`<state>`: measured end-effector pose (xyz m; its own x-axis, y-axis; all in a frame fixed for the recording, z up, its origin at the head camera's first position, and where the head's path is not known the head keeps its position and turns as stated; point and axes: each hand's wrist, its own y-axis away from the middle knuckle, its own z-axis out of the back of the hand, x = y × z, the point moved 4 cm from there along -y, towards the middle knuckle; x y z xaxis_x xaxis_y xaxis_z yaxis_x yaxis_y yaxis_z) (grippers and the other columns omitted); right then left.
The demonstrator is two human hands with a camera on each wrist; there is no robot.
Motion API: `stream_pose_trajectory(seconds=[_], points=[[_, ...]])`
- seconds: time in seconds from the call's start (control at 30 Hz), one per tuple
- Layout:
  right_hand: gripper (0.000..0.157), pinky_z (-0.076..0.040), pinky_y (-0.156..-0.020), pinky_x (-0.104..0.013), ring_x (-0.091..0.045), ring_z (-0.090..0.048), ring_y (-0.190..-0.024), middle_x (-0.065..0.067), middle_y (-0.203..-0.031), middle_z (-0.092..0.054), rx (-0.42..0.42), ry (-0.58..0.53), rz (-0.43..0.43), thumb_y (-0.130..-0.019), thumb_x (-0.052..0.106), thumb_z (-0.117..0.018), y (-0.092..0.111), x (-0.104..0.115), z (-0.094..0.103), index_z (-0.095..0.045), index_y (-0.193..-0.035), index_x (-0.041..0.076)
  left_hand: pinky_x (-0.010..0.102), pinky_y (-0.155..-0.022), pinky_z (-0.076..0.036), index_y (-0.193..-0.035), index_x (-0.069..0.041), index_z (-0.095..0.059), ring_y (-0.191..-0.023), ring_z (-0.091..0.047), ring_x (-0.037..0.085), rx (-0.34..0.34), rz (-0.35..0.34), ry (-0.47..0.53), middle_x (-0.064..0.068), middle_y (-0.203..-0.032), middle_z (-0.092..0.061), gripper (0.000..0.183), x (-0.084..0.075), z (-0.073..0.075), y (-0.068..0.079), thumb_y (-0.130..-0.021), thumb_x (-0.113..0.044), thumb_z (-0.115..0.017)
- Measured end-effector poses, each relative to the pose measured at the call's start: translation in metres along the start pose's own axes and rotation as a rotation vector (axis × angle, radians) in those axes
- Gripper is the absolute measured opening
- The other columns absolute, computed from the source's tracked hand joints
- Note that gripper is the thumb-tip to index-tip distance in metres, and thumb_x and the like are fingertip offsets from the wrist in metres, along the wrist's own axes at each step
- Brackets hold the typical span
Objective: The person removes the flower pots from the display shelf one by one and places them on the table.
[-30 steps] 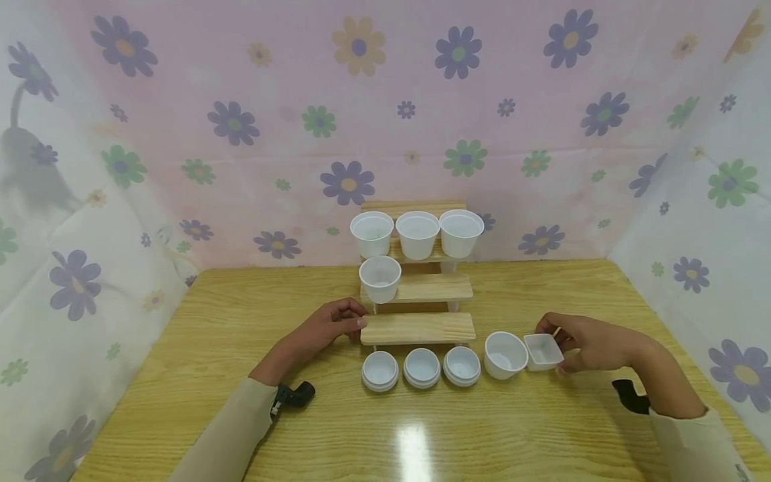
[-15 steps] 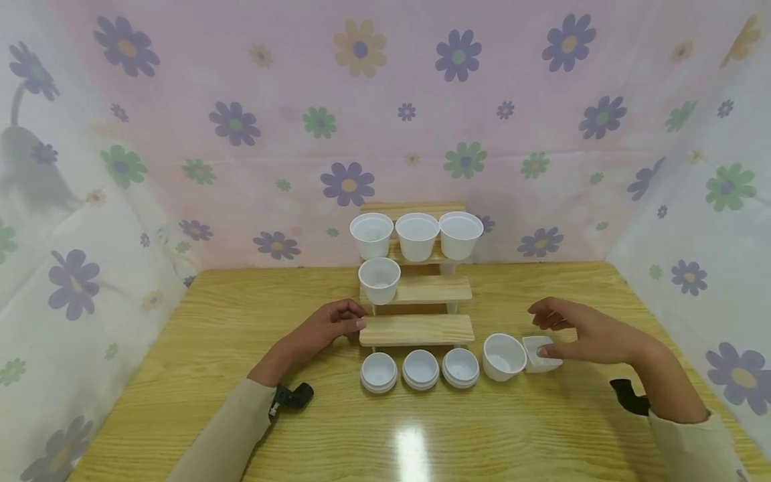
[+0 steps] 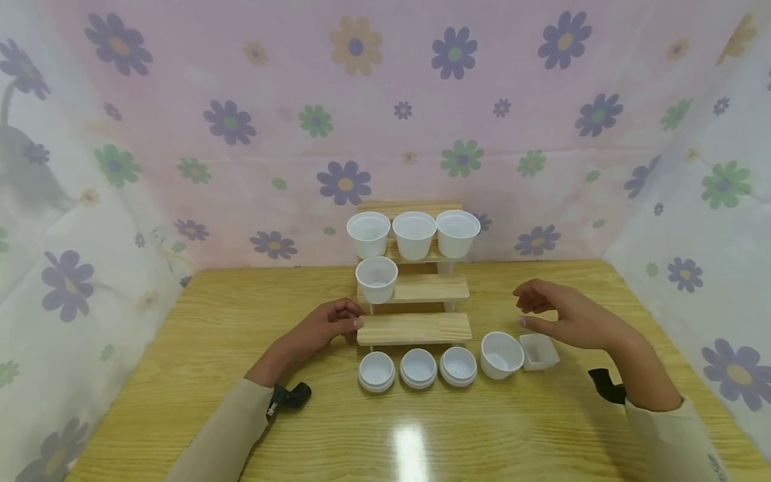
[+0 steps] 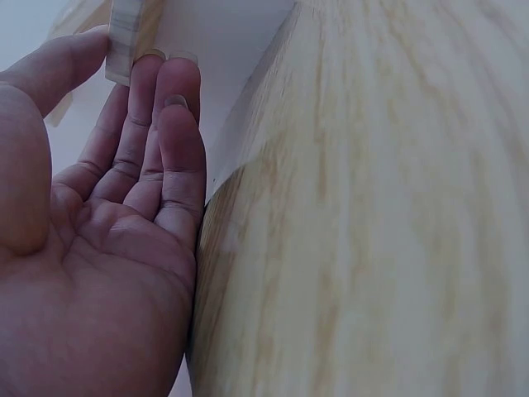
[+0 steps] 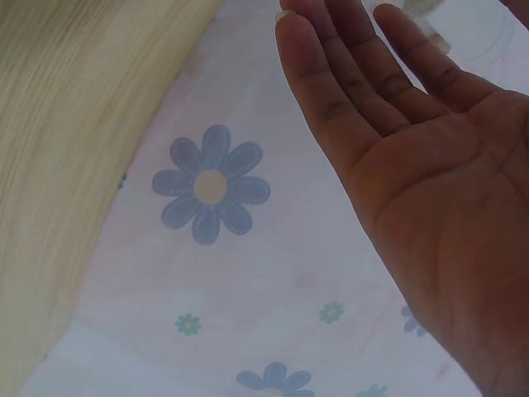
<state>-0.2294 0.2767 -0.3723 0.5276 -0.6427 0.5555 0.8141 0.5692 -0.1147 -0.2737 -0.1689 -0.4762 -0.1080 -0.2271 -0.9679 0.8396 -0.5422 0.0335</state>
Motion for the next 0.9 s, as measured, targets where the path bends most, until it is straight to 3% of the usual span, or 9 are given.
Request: stream_pose_trajectory(seconds=[0.5,0.9], points=[[0.032,-0.058,-0.093,-0.046,-0.015,-0.069,-0.105,0.003,-0.115,-0.068,-0.072,-0.008,0.095,-0.103,0.018,-0.074,-0.035,0.038,-0.004,-0.063,-0.131,0.01,0.038,-0.087,-0.056,-0.127,-0.006,-0.064,-0.092,-0.066,0.029,0.01,0.005,0.0,0.013,-0.101,-0.068,0.029,0.0,0.0,0.001,-0.108,-0.029,-0.065],[0.033,-0.06,-0.09,-0.047,-0.025,-0.07,-0.106,-0.006,-0.12,-0.067,-0.116,-0.075,0.199,-0.1,0.009,-0.075,-0.047,0.051,-0.012,-0.061,-0.13,0.006,0.037,-0.085,-0.053,-0.128,-0.009,-0.064,-0.092,-0.066,0.03,0.0,0.021,-0.004,0.014,-0.1,-0.067,0.03,-0.001,0.001,0.002,-0.108,-0.031,-0.065]])
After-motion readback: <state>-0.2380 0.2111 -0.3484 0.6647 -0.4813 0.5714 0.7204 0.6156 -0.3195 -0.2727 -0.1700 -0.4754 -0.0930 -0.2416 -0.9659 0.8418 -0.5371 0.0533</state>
